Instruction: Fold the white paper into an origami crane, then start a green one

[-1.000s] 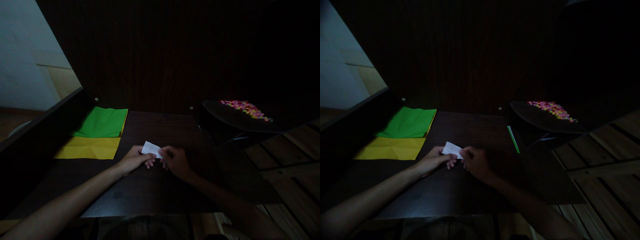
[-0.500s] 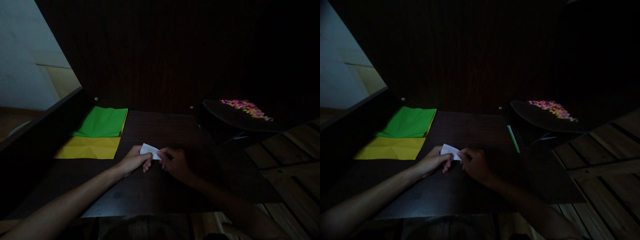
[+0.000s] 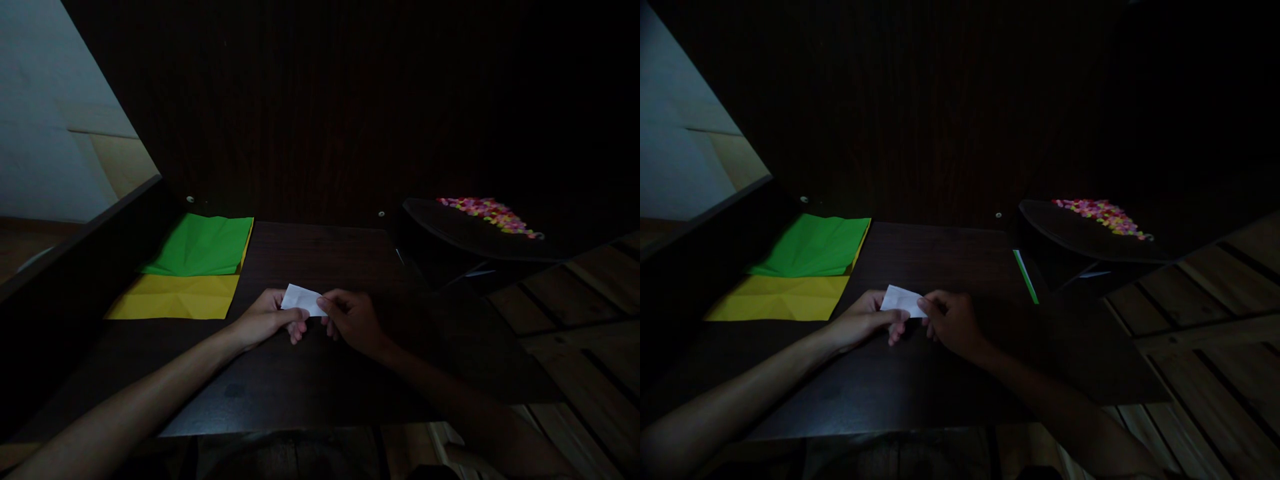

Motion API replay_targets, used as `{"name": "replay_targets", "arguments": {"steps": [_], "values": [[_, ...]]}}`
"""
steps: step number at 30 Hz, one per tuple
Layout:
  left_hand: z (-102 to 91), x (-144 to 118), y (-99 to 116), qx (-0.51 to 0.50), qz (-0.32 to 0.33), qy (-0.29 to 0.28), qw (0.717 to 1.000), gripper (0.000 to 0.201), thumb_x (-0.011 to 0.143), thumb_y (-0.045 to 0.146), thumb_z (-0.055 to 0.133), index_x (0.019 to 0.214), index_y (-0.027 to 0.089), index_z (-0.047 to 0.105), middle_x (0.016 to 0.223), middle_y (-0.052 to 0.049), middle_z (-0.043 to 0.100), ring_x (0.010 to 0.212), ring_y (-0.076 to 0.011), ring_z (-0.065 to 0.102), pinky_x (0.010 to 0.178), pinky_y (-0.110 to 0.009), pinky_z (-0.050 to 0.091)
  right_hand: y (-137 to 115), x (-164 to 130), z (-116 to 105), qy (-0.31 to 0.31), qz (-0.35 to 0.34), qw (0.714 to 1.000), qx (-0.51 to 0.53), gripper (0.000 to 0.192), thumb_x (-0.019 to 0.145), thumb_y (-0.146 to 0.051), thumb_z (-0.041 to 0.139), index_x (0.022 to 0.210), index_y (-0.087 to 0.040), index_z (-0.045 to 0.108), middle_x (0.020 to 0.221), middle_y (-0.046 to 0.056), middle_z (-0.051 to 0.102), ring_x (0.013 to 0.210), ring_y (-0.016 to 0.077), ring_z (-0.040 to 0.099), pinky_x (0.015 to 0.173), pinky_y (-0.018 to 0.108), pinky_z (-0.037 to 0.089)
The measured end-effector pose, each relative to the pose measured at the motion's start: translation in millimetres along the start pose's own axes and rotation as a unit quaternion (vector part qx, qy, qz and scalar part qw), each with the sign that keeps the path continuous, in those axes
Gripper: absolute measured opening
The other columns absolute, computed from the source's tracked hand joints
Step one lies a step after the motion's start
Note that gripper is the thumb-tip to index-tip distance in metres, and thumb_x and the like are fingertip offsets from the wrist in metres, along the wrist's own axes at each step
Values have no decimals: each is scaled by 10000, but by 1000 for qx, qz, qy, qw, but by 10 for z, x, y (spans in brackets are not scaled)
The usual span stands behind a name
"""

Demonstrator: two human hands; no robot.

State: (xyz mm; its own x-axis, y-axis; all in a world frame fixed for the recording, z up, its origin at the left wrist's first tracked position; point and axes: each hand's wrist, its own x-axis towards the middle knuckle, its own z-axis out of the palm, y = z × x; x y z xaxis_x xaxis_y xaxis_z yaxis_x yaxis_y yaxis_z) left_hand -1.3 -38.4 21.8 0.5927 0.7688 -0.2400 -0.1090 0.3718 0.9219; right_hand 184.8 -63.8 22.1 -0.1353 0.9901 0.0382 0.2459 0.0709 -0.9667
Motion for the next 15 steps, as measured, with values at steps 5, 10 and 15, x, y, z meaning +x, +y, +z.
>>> {"name": "replay_targets", "arguments": {"steps": [5, 10, 15], "values": [[-32, -19, 52, 19, -13, -40, 999, 210, 735, 268, 773, 746, 72, 697, 644, -76, 710, 501, -133, 638, 520, -244, 547, -17, 18, -45, -28, 28, 999, 21, 373, 804, -516, 602, 715, -155, 621, 507, -8, 605, 333, 96, 535, 291, 163, 386], [-53, -22, 63, 32, -32, -36, 998, 268, 738, 323, 785, 738, 63, 721, 695, -119, 736, 536, -155, 670, 543, -255, 561, -22, 23, -73, -23, -8, 999, -34, 320, 847, -440, 577, 705, -160, 636, 505, -10, 598, 340, 84, 522, 315, 157, 370], [-70, -13, 38, -4, -46, -57, 997, 335, 781, 386, 750, 860, 61, 741, 832, -172, 755, 612, -195, 710, 594, -303, 584, -11, 31, -98, -13, -25, 997, -73, 310, 867, -413, 566, 705, -163, 653, 492, -7, 601, 338, 85, 510, 331, 167, 365]]}}
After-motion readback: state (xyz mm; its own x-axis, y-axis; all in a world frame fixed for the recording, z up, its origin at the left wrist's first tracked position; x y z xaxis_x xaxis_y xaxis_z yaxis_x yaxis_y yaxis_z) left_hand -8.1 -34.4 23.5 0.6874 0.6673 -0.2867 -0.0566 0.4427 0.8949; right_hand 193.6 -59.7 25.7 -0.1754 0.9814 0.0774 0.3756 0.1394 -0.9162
